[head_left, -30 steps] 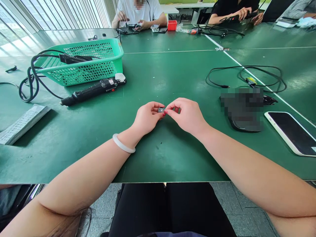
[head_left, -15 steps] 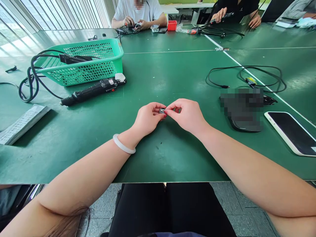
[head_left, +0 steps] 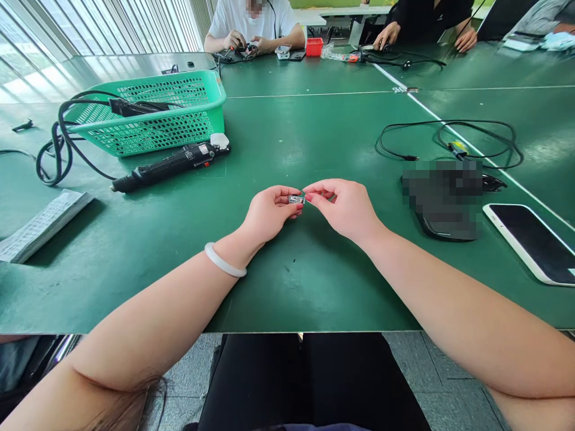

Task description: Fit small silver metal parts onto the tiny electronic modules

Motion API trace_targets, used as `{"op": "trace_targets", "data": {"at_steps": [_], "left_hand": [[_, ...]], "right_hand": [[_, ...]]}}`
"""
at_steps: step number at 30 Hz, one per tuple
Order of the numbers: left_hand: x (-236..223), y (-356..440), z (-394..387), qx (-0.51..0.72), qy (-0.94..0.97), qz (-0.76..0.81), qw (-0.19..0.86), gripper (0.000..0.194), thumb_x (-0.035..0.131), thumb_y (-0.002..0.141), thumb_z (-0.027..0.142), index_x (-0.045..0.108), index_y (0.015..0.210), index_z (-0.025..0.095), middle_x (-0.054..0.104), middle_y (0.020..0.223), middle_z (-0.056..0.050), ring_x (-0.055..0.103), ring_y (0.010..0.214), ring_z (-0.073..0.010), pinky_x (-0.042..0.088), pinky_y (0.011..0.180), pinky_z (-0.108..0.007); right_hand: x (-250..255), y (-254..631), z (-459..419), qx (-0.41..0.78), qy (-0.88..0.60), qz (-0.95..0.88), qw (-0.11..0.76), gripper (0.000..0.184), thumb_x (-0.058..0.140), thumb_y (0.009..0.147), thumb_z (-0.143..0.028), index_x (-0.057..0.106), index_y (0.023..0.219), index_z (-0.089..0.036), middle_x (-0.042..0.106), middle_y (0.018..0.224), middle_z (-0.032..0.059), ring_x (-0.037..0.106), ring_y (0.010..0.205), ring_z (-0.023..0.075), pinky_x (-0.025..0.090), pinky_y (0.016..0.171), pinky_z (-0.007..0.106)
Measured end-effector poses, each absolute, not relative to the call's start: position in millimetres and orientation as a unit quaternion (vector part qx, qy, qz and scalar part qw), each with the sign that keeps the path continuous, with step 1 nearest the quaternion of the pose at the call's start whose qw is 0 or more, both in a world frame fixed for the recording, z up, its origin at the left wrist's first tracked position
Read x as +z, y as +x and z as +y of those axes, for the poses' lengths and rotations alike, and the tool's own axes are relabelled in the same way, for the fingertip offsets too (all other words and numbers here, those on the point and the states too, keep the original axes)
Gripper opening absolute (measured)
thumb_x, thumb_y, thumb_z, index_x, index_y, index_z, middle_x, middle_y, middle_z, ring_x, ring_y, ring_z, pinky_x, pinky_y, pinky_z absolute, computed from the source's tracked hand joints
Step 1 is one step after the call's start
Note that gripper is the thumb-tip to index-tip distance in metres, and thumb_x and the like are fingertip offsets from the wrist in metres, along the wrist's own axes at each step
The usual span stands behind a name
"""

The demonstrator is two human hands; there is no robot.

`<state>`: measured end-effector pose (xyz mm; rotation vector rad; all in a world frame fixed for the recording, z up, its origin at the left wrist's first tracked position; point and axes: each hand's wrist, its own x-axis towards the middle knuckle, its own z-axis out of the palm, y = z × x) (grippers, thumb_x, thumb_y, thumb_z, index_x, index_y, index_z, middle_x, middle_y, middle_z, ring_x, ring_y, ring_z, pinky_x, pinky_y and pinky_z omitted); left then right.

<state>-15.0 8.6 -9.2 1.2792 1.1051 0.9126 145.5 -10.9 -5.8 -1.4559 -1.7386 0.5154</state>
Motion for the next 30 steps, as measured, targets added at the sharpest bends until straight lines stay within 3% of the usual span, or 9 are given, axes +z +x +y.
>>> {"op": "trace_targets", "data": {"at_steps": [4, 14, 19, 25, 30], "left_hand": [[-7.7, -15.6, 7.8, 0.404, 0.52, 0.458, 0.598, 0.02, 0.067, 0.075, 0.007, 0.065, 0.095, 0.01, 0.071, 0.078, -0.003, 0.064, 0.069, -0.0094, 0.053, 0.071, -0.027], [-5.5, -18.7, 7.8, 0.385, 0.506, 0.442, 0.633, 0.023, 0.068, 0.077, 0.01, 0.069, 0.1, 0.01, 0.072, 0.074, -0.004, 0.066, 0.069, -0.0099, 0.054, 0.076, -0.029], [-6.4, -18.4, 9.3, 0.39, 0.524, 0.444, 0.614, 0.028, 0.067, 0.077, 0.009, 0.068, 0.105, 0.009, 0.073, 0.082, -0.006, 0.066, 0.072, -0.0105, 0.054, 0.077, -0.03], [-8.8, -19.0, 12.9, 0.37, 0.574, 0.467, 0.562, 0.032, 0.066, 0.075, 0.006, 0.066, 0.107, 0.01, 0.073, 0.082, -0.006, 0.067, 0.074, -0.0119, 0.055, 0.075, -0.029], [-12.4, -21.0, 16.9, 0.38, 0.603, 0.464, 0.526, 0.03, 0.066, 0.076, 0.009, 0.066, 0.106, 0.011, 0.073, 0.081, -0.006, 0.067, 0.074, -0.0128, 0.055, 0.075, -0.029]], "right_hand": [[-6.0, 146.9, -9.1, 0.234, -0.583, -0.688, 0.365, 0.025, 0.073, 0.072, -0.036, 0.076, 0.091, -0.021, 0.073, 0.081, 0.0039, 0.057, 0.065, 0.0151, 0.046, 0.065, 0.032], [-10.0, 151.8, -5.0, 0.277, -0.552, -0.683, 0.391, 0.017, 0.074, 0.071, -0.035, 0.076, 0.079, -0.021, 0.075, 0.077, 0.0038, 0.066, 0.072, 0.0179, 0.05, 0.072, 0.032], [-11.6, 155.2, -2.4, 0.257, -0.549, -0.695, 0.387, 0.019, 0.071, 0.074, -0.037, 0.077, 0.084, -0.022, 0.074, 0.08, 0.004, 0.064, 0.071, 0.0173, 0.048, 0.068, 0.031], [-13.9, 156.1, 3.6, 0.222, -0.559, -0.709, 0.368, 0.021, 0.069, 0.075, -0.035, 0.078, 0.089, -0.022, 0.071, 0.075, 0.0021, 0.052, 0.06, 0.0122, 0.041, 0.059, 0.028], [-16.6, 152.3, 7.0, 0.203, -0.552, -0.716, 0.376, 0.018, 0.067, 0.076, -0.03, 0.078, 0.089, -0.023, 0.071, 0.08, 0.0022, 0.053, 0.064, 0.0131, 0.041, 0.062, 0.028]]}}
